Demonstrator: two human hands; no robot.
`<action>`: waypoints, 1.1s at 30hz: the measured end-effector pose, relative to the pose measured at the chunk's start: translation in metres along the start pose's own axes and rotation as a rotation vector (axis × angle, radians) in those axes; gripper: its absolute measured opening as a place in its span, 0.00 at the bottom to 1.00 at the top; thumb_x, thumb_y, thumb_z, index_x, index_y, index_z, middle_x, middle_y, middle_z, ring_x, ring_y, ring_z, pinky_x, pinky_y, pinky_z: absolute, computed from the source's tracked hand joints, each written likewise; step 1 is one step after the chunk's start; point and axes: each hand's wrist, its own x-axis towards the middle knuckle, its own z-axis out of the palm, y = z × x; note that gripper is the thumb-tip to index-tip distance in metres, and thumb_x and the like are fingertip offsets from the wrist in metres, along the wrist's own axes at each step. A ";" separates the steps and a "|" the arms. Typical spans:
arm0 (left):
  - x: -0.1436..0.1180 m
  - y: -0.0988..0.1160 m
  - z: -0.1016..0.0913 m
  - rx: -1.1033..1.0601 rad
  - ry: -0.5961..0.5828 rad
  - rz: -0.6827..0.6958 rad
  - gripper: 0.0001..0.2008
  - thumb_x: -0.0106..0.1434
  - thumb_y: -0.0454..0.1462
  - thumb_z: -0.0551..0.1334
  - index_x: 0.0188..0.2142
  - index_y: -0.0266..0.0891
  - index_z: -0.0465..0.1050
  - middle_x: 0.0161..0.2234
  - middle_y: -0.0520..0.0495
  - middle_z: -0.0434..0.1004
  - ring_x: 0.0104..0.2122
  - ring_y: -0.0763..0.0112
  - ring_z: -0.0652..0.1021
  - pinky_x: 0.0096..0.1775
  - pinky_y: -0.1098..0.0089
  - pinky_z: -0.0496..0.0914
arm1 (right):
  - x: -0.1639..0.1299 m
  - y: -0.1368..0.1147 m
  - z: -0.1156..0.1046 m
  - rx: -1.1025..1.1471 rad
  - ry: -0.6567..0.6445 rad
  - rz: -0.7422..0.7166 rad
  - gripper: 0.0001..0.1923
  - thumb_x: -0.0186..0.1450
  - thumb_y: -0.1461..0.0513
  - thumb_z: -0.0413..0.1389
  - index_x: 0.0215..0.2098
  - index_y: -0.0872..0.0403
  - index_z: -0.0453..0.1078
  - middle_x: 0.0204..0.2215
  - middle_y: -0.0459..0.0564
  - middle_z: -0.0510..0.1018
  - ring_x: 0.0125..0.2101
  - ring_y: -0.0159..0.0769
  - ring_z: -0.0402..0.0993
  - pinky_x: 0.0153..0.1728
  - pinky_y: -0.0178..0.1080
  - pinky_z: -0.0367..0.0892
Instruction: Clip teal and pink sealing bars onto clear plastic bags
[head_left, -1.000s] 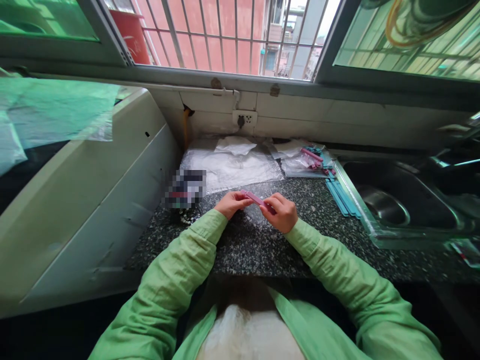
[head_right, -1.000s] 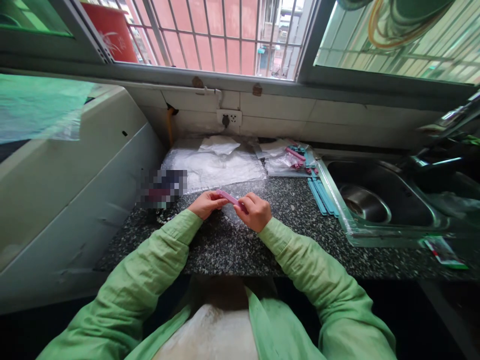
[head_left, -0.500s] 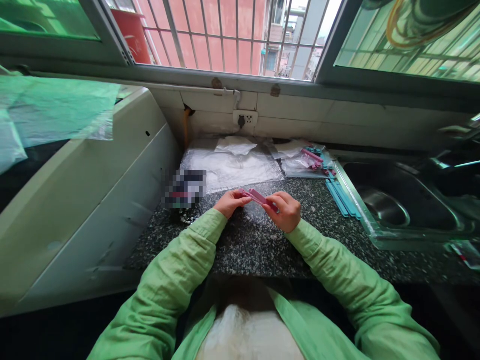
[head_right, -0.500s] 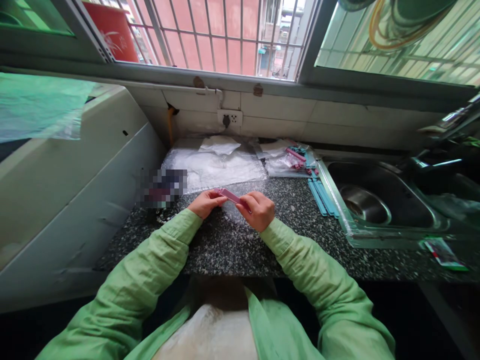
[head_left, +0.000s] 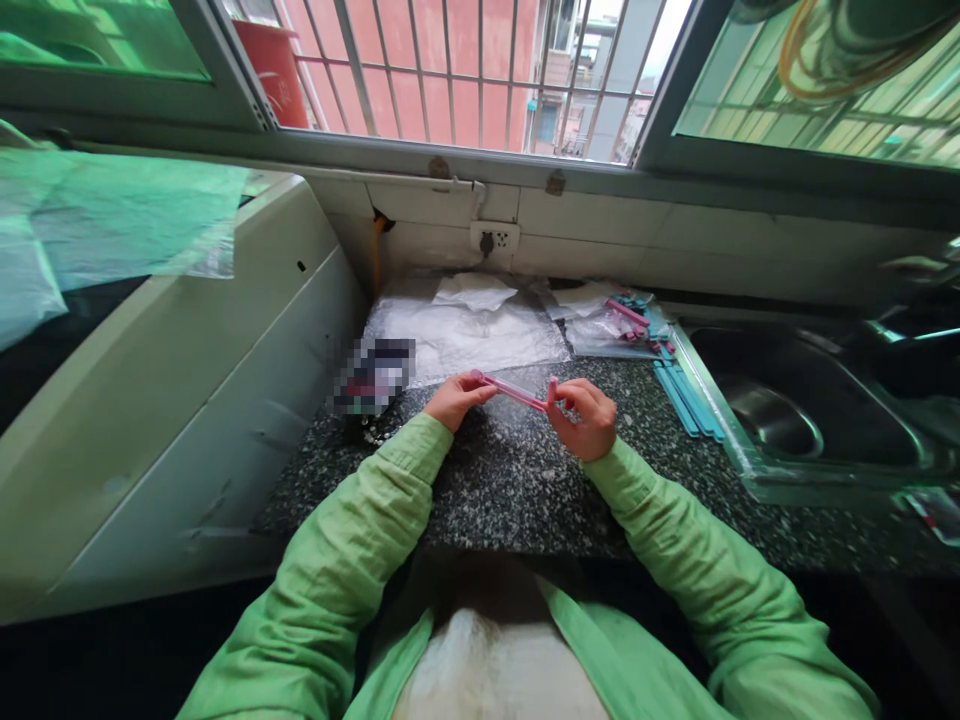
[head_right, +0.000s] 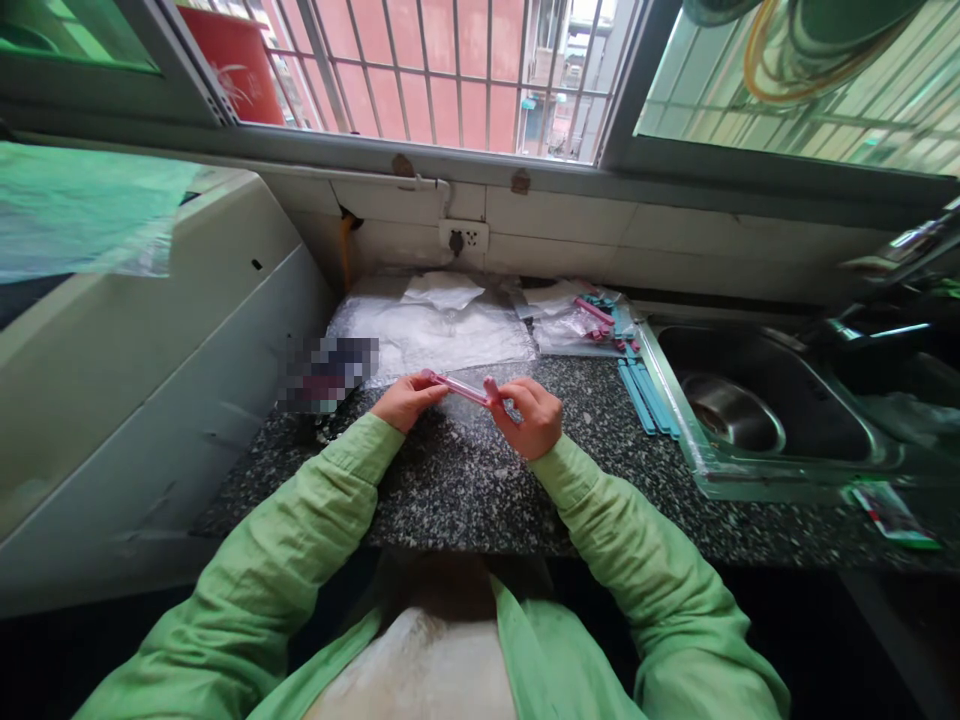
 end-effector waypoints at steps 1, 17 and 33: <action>0.000 0.000 0.000 -0.008 0.007 0.003 0.15 0.35 0.42 0.70 0.19 0.34 0.70 0.16 0.56 0.65 0.20 0.81 0.62 0.26 0.74 0.57 | 0.001 0.000 0.000 0.001 0.007 0.000 0.02 0.57 0.65 0.55 0.29 0.53 0.65 0.23 0.45 0.71 0.21 0.26 0.64 0.21 0.31 0.62; 0.001 0.007 -0.003 -0.080 0.111 0.003 0.13 0.35 0.38 0.69 0.20 0.34 0.71 0.19 0.52 0.69 0.21 0.78 0.66 0.26 0.73 0.59 | -0.002 0.006 -0.002 0.000 0.000 0.064 0.01 0.57 0.65 0.53 0.27 0.54 0.64 0.24 0.46 0.71 0.20 0.26 0.60 0.22 0.32 0.62; 0.000 0.010 -0.004 -0.117 0.137 0.011 0.14 0.34 0.38 0.68 0.21 0.33 0.71 0.19 0.51 0.72 0.21 0.78 0.67 0.26 0.74 0.60 | -0.005 0.010 0.000 0.034 0.001 0.116 0.01 0.57 0.64 0.52 0.29 0.54 0.62 0.24 0.45 0.70 0.19 0.25 0.61 0.20 0.32 0.62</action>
